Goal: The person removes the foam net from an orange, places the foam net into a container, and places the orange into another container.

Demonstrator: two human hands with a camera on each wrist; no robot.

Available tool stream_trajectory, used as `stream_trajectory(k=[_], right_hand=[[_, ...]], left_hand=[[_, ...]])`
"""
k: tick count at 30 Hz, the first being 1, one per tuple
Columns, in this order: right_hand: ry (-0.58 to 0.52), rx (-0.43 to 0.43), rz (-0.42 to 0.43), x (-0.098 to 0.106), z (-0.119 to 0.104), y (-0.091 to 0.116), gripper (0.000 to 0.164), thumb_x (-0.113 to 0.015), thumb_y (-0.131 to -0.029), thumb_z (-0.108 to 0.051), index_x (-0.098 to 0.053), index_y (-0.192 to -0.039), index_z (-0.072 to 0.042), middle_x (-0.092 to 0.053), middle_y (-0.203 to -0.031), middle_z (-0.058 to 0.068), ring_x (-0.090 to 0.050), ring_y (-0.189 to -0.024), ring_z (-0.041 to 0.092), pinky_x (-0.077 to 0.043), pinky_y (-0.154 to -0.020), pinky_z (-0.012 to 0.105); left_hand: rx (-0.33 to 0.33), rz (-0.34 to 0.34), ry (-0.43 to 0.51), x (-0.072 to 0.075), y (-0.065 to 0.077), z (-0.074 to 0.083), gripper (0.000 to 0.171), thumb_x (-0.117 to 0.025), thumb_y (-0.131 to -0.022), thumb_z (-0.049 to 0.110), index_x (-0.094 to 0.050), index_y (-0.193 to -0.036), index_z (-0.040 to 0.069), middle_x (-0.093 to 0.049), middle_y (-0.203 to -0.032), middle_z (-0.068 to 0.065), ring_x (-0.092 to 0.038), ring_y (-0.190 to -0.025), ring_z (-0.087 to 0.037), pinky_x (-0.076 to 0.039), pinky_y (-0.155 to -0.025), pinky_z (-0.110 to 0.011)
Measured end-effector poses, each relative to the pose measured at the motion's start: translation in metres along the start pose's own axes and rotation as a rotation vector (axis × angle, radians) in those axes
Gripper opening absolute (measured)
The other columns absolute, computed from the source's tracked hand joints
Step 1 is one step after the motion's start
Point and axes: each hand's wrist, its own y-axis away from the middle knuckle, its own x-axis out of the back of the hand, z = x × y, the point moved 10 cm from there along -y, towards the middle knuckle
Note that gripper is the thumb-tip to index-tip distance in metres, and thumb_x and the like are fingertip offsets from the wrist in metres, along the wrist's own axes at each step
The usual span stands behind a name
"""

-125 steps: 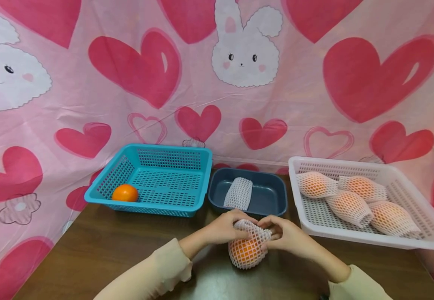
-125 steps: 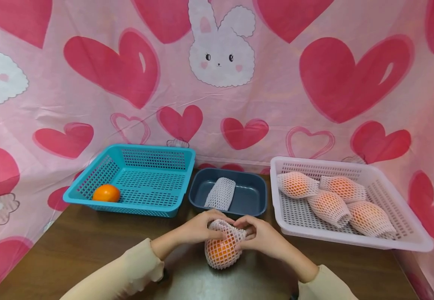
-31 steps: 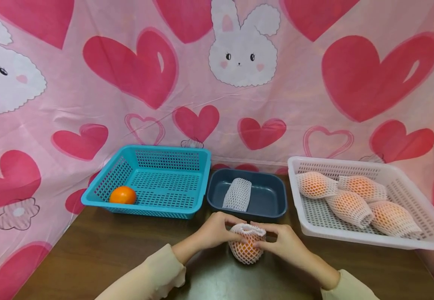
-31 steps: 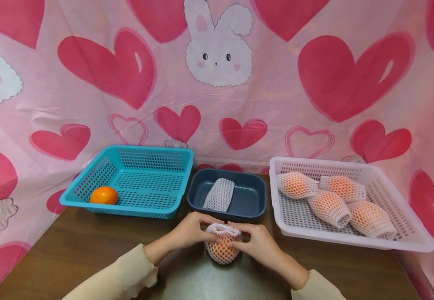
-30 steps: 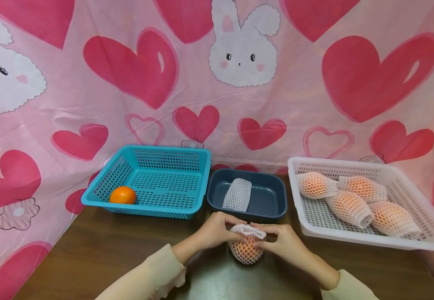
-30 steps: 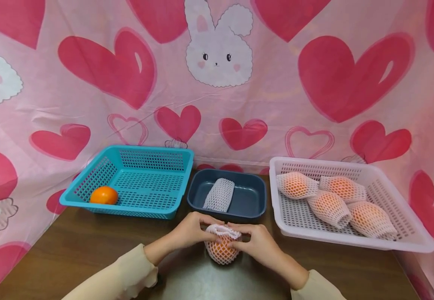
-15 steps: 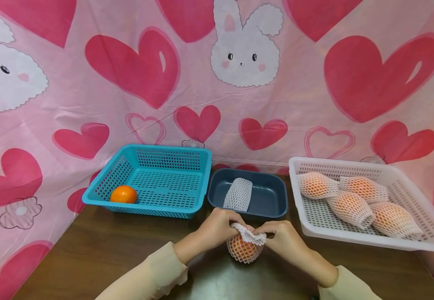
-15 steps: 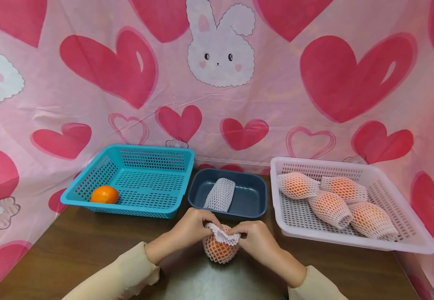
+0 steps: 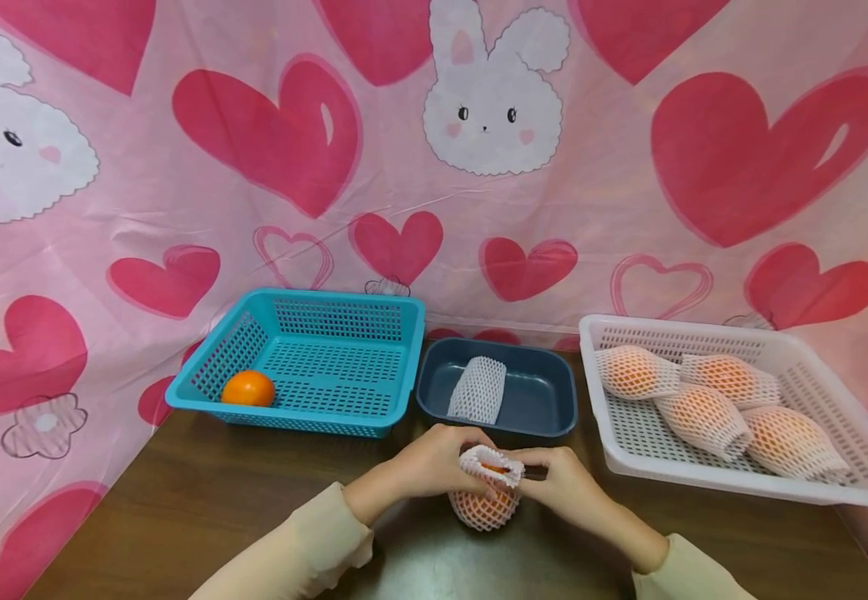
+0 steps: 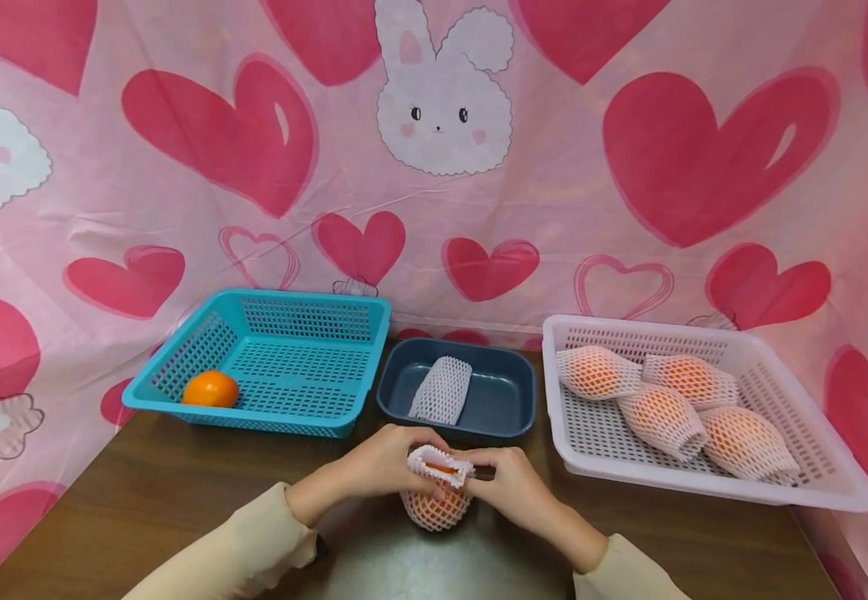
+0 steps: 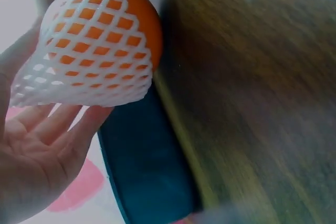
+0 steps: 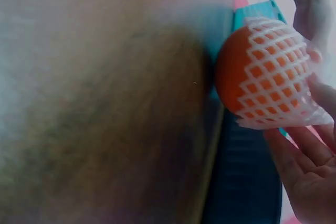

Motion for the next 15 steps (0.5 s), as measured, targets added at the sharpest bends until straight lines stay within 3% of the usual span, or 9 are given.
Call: stream_trajectory(k=[2,7,11,15], right_hand=[[-0.006,0.013,0.024,0.004,-0.002,-0.001,0.018,-0.08,-0.086,-0.003,-0.08,-0.103,0.0,-0.078,-0.101,0.006,-0.071,-0.095,0.011,-0.058,-0.079,0.028],[0.003,0.021,0.09,0.01,-0.007,-0.003,0.013,-0.08,-0.081,0.003,-0.082,-0.092,-0.004,-0.078,-0.089,0.003,-0.072,-0.084,0.012,-0.057,-0.07,0.026],[-0.041,-0.005,0.116,0.01,-0.005,-0.004,0.014,-0.078,-0.08,0.007,-0.08,-0.09,-0.002,-0.077,-0.087,0.004,-0.067,-0.081,0.006,-0.057,-0.066,0.025],[-0.136,-0.102,0.119,0.012,0.005,-0.005,0.01,-0.078,-0.083,0.006,-0.077,-0.092,0.001,-0.075,-0.09,0.008,-0.063,-0.081,0.001,-0.056,-0.066,0.023]], left_hand=[[-0.009,0.014,-0.003,0.002,0.0,0.003,0.032,-0.093,-0.075,0.031,-0.075,-0.097,0.018,-0.067,-0.085,0.017,-0.058,-0.078,0.001,-0.049,-0.067,-0.019],[-0.051,0.099,-0.066,0.012,0.0,0.012,0.021,-0.09,-0.079,0.023,-0.071,-0.083,0.016,-0.062,-0.072,0.015,-0.054,-0.066,0.002,-0.046,-0.058,-0.018],[-0.025,0.125,-0.052,0.015,0.001,0.009,0.021,-0.09,-0.08,0.022,-0.073,-0.09,0.013,-0.066,-0.077,0.012,-0.057,-0.068,0.001,-0.049,-0.061,-0.019],[0.01,0.062,-0.028,0.009,0.002,0.004,0.035,-0.088,-0.082,0.035,-0.073,-0.106,0.015,-0.067,-0.085,0.013,-0.059,-0.074,0.0,-0.05,-0.065,-0.02]])
